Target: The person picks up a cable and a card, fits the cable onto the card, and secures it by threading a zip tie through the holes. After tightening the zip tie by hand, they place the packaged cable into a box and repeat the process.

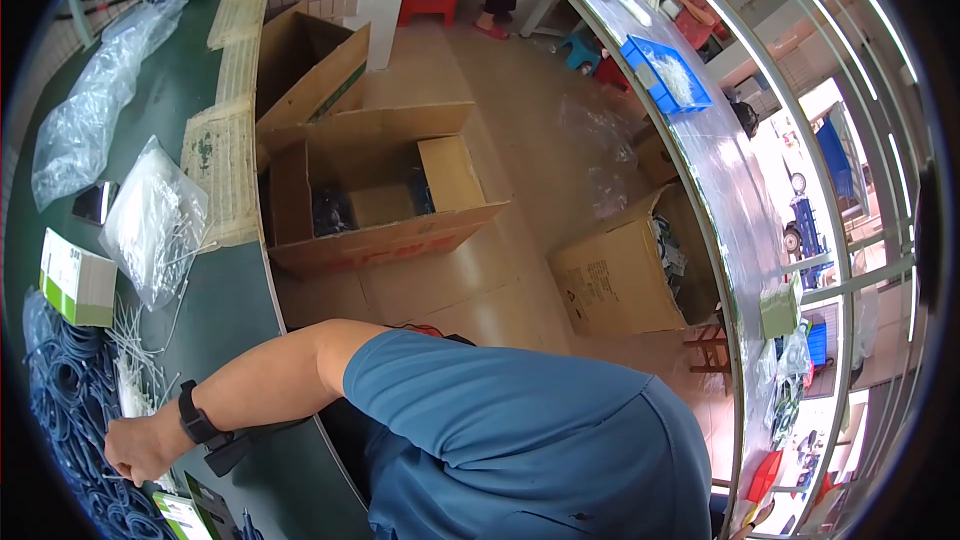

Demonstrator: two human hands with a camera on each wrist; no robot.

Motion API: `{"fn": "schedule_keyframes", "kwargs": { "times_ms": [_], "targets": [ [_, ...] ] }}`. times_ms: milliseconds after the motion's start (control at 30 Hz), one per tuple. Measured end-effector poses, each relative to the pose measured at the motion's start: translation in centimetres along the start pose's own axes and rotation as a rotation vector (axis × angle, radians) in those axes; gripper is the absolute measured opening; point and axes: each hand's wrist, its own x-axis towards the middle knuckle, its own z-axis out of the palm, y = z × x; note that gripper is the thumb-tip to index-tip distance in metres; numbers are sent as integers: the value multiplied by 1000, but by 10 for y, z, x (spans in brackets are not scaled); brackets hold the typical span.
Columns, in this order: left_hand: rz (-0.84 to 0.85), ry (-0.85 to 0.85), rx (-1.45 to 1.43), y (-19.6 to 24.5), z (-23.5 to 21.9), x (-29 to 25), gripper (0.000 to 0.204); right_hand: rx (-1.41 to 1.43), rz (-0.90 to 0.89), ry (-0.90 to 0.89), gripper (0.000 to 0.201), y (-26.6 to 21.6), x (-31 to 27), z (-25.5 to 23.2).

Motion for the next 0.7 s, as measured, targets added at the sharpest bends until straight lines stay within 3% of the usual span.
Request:
{"fn": "schedule_keyframes", "kwargs": {
  "times_ms": [133,267,400,433,467,500,533,567,633,667,700],
  "targets": [
    [-26,189,-230,-1,36,8,52,113,-3,12,8,-5,1,-7],
    [-66,362,-444,-7,104,7,57,137,-58,7,10,-14,2,-14],
    [-203,464,-586,-30,-110,101,63,294,-179,17,11,-43,-7,-28],
    [-191,579,-670,-26,-130,134,40,417,-182,-9,11,-52,-11,-34],
    [-191,687,-726,-27,-143,151,23,346,-160,-32,11,-69,-15,-44],
    [-208,425,-845,-34,-157,136,32,404,-160,-25,12,-80,-16,-47],
    [-215,417,-852,-33,-171,145,27,311,-223,-47,10,-95,-19,-55],
    [-235,397,-784,-39,-192,161,30,405,-93,-145,8,-115,-25,-59],
    [-191,377,-712,-47,-193,151,41,443,10,-303,6,-128,-33,-57],
    [-178,398,-673,-49,-193,149,44,345,-74,-344,6,-137,-35,-61],
    [-185,382,-686,-51,-193,142,45,321,-36,-400,7,-147,-37,-62]
  ]
}}
